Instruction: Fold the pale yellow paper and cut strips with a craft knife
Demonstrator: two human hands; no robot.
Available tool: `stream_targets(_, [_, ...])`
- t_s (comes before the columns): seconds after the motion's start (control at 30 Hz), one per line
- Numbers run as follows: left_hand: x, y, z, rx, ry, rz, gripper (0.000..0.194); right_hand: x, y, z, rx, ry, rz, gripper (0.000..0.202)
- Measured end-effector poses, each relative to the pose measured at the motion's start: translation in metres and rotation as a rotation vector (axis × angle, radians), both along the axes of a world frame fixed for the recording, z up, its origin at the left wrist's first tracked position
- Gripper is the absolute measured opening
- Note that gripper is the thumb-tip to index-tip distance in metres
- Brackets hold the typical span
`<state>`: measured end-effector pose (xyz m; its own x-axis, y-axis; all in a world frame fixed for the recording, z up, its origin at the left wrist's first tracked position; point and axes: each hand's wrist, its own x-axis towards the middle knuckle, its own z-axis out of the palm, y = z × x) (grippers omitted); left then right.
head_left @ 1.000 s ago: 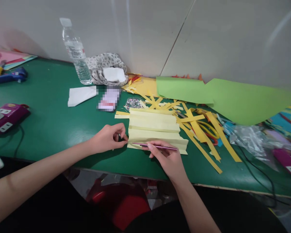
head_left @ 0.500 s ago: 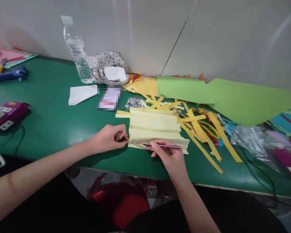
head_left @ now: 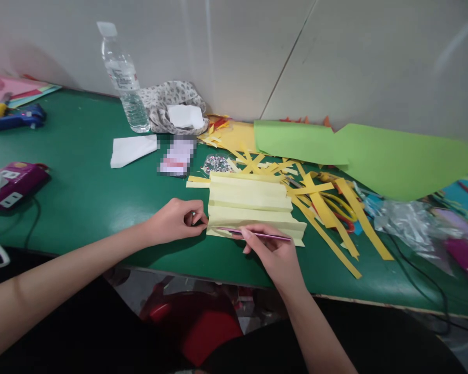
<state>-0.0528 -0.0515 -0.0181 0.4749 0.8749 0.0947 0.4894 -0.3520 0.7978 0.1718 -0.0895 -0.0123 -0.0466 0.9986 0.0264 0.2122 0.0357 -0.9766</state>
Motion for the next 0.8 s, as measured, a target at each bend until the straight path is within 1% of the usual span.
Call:
stream_targets(0.1, [0.0001,0.0001,0.0000,0.000,-0.004,-0.001,0.030,0.0011,0.0018,0.0004,-0.004,-0.069,0.061,0.016])
stream_targets(0.17, [-0.0001,0.0001,-0.0001,-0.005,-0.004,-0.003,0.029,0.0012,0.0023,0.0001,-0.003,-0.095,0.067,0.017])
stream_targets(0.3, [-0.0005,0.0001,-0.0002,-0.004,-0.003,-0.009,0.031,-0.0017,0.0008,-0.0006,-0.012,-0.065,0.014,0.018])
stream_targets(0.43, [-0.0005,0.0004,-0.0006,0.015,0.015,-0.017,0.031,-0.0036,-0.0006,-0.0007,-0.022,-0.014,-0.017,0.013])
stream_targets(0.63, [-0.0006,0.0007,-0.0017,0.055,0.041,-0.027,0.032,-0.0016,0.0004,-0.0026,-0.024,0.033,-0.046,0.013])
stream_targets(0.8, [-0.0008,0.0008,-0.0016,0.046,0.045,-0.034,0.031,0.0004,0.0007,-0.0049,-0.047,0.113,-0.077,0.012])
